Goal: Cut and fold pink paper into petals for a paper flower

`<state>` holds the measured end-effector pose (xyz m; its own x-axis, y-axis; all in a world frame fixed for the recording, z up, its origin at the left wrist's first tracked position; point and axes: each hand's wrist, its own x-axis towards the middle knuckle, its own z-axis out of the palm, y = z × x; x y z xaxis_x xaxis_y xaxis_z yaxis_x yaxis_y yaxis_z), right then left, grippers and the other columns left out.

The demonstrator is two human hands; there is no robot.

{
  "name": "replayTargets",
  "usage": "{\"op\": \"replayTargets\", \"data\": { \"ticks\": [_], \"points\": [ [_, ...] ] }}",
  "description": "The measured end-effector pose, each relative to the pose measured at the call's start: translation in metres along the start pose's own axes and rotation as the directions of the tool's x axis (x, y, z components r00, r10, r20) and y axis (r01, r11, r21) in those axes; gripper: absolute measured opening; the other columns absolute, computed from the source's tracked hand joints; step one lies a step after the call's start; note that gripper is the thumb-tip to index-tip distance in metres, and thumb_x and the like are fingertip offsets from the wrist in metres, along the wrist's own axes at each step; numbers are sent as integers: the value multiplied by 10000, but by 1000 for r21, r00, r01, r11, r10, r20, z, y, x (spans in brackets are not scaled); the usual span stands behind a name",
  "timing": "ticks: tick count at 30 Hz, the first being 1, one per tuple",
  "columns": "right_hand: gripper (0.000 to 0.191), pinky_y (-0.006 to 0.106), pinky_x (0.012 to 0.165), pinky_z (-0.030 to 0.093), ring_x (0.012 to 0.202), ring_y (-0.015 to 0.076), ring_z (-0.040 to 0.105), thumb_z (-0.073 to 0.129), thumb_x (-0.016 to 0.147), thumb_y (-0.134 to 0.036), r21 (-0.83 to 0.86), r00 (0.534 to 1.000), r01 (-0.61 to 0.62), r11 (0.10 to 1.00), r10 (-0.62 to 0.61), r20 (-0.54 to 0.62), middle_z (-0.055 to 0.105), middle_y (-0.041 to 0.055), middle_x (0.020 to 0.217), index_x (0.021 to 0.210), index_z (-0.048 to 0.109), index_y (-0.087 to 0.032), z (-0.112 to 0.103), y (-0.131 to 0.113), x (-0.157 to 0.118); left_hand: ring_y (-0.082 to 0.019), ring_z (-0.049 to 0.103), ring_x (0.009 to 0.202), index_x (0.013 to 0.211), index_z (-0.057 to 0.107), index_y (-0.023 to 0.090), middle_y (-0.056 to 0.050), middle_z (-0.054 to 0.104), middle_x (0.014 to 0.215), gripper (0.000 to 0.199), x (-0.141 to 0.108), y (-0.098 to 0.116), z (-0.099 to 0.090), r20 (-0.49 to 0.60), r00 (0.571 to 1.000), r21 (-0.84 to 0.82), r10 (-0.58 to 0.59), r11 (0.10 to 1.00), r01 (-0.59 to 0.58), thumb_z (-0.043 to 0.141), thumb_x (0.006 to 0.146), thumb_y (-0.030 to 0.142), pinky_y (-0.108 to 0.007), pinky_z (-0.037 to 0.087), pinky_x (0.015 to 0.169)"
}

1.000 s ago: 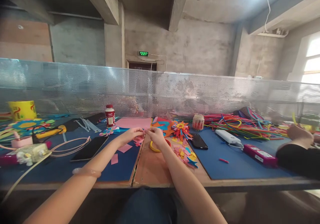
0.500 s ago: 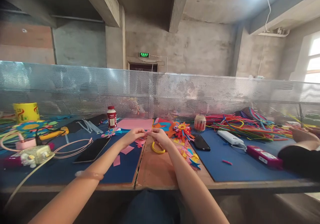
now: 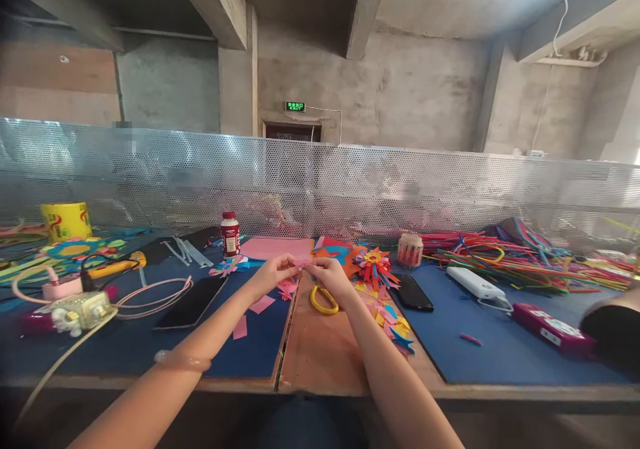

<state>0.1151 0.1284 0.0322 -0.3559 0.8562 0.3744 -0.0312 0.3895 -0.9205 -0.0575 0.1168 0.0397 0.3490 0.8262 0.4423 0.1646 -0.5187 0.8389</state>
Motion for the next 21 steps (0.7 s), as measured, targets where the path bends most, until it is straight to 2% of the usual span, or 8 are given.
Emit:
{"op": "replayTargets", "data": {
  "ticks": [6, 8, 10, 12, 14, 16, 18, 21],
  "points": [
    [267, 203, 391, 114, 417, 47, 205, 569, 702, -376, 41, 999, -46, 998, 45, 29, 323, -73, 502, 851, 609, -158, -6, -8, 0, -126, 552, 728, 795, 554, 153, -16, 592, 770, 224, -1, 1, -1, 46, 997, -78, -67, 995, 70, 594, 715, 358, -249, 427, 676],
    [250, 197, 387, 111, 426, 51, 194, 526, 731, -376, 69, 995, -88, 994, 85, 47, 310, -69, 503, 809, 605, -153, -9, -12, -1, -131, 559, 738, 784, 549, 152, -16, 594, 766, 209, -2, 3, -2, 43, 995, -132, -90, 987, 95, 605, 709, 340, -252, 429, 680],
    [247, 191, 383, 132, 438, 53, 230, 506, 748, -375, 39, 993, -107, 994, 104, 54, 377, -48, 542, 781, 603, -150, -12, -18, -2, -131, 561, 742, 770, 541, 152, -15, 591, 763, 201, -3, 5, -2, 37, 995, -208, -95, 973, 101, 621, 703, 324, -250, 426, 676],
    [239, 179, 396, 199, 488, 56, 316, 532, 747, -328, -12, 998, -37, 999, 38, 58, 500, -13, 710, 922, 604, -181, -14, -24, -5, -130, 561, 749, 790, 548, 150, -24, 589, 776, 203, -5, 9, -1, 63, 994, -323, -93, 940, 109, 634, 706, 313, -252, 423, 678],
    [326, 183, 485, 325, 584, 70, 406, 578, 741, -289, -87, 987, 84, 993, -70, 146, 531, 6, 839, 1059, 577, -219, -15, -31, -9, -131, 563, 745, 852, 566, 146, -38, 582, 786, 222, -7, 12, 1, 157, 983, -475, -99, 864, 163, 645, 711, 299, -266, 424, 688],
    [330, 213, 619, 402, 690, 93, 458, 629, 719, -277, -108, 959, 175, 979, -145, 243, 529, 15, 887, 1042, 599, -221, -15, -34, -11, -122, 561, 715, 899, 575, 162, -36, 577, 776, 229, -9, 12, 2, 281, 953, -581, -115, 770, 264, 653, 715, 273, -277, 427, 691],
    [313, 250, 700, 429, 767, 114, 485, 661, 700, -280, -59, 929, 214, 975, -184, 321, 512, 24, 940, 1005, 621, -220, -14, -35, -11, -112, 557, 704, 965, 575, 183, -31, 573, 786, 268, -11, 10, 4, 357, 928, -638, -106, 698, 325, 658, 716, 237, -275, 424, 687],
    [209, 281, 756, 443, 833, 130, 499, 669, 702, -284, 19, 898, 246, 969, -235, 373, 484, 22, 930, 896, 653, -207, -12, -33, -8, -115, 560, 706, 940, 584, 161, -31, 567, 771, 246, -13, 6, 6, 452, 890, -665, -59, 642, 381, 664, 710, 189, -292, 423, 701]
  ]
}}
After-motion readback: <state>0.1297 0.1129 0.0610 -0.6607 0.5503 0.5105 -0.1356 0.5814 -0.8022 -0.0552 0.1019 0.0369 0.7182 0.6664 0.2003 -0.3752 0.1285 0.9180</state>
